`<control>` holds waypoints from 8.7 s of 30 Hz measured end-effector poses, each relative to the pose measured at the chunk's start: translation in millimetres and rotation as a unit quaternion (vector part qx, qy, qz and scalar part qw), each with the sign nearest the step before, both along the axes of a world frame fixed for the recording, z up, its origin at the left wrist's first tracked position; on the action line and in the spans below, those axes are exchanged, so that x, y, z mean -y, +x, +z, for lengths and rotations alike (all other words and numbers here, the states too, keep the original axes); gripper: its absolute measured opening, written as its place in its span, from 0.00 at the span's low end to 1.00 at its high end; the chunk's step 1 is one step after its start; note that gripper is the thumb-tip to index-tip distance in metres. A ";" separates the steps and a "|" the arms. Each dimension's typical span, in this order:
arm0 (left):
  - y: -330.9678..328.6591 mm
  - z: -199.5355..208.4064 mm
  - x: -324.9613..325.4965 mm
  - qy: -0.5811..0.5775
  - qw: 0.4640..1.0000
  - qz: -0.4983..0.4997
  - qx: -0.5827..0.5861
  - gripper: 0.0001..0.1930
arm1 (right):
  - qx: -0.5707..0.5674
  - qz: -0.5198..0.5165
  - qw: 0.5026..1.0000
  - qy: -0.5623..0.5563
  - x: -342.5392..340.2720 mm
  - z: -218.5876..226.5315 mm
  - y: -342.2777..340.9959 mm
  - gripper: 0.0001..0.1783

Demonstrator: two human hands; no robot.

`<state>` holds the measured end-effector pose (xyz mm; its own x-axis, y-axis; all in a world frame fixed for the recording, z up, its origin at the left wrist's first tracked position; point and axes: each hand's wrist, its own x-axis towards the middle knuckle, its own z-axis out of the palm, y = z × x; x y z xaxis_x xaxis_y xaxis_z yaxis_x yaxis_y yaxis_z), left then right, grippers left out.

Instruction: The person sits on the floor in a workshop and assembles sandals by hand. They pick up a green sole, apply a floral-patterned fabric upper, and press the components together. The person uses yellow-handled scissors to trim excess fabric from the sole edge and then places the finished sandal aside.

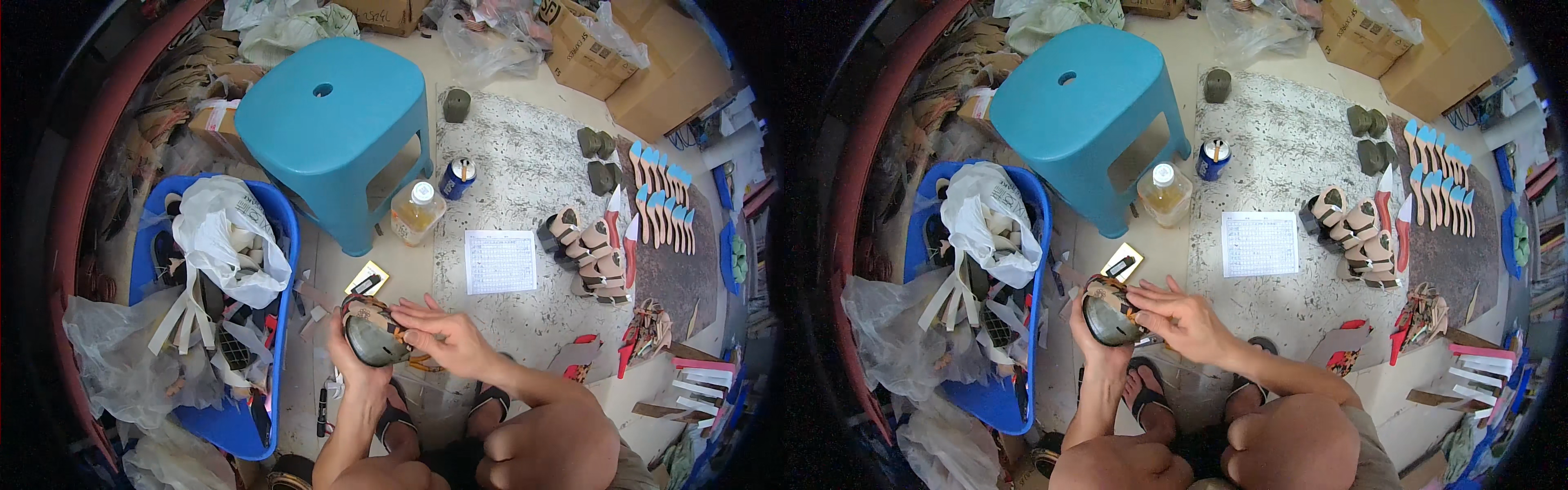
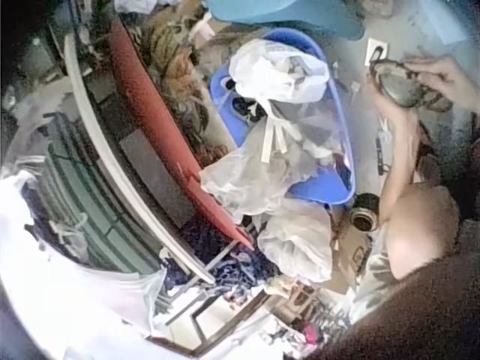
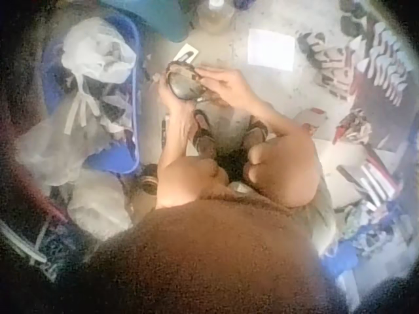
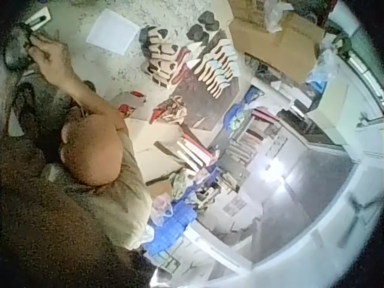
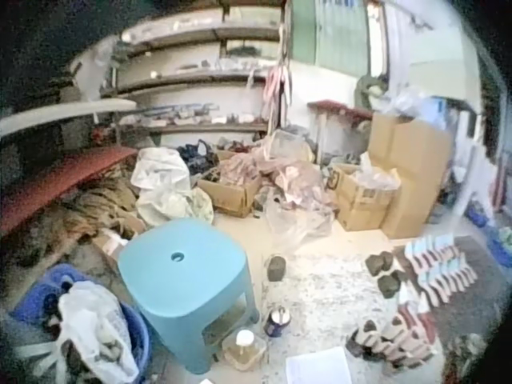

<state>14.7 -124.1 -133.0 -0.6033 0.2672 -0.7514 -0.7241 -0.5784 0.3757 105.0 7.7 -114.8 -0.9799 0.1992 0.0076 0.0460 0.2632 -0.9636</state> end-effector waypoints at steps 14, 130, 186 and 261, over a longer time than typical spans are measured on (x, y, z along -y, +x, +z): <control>4.6 -5.5 5.2 -0.013 1.000 0.016 -0.010 0.23 | 0.054 0.034 0.998 0.007 2.9 10.2 -7.2 0.19; 23.0 2.7 18.6 -0.026 0.986 -0.097 -0.135 0.19 | 0.139 0.039 0.895 -0.422 -10.3 22.5 -8.5 0.10; 2.3 15.2 1.5 -0.097 0.981 -0.117 -0.117 0.15 | 0.087 0.019 0.995 -0.052 -7.4 30.7 -2.0 0.20; 6.1 -22.6 18.7 0.103 0.991 -0.015 0.078 0.23 | 0.021 0.050 0.998 -0.040 11.3 -3.4 -2.3 0.38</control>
<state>20.8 -142.8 -155.6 -0.4734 0.4412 -0.7624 -0.7823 -0.6084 0.1336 102.8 -3.5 -118.3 -0.9941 0.0984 -0.0448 0.0631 0.1911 -0.9795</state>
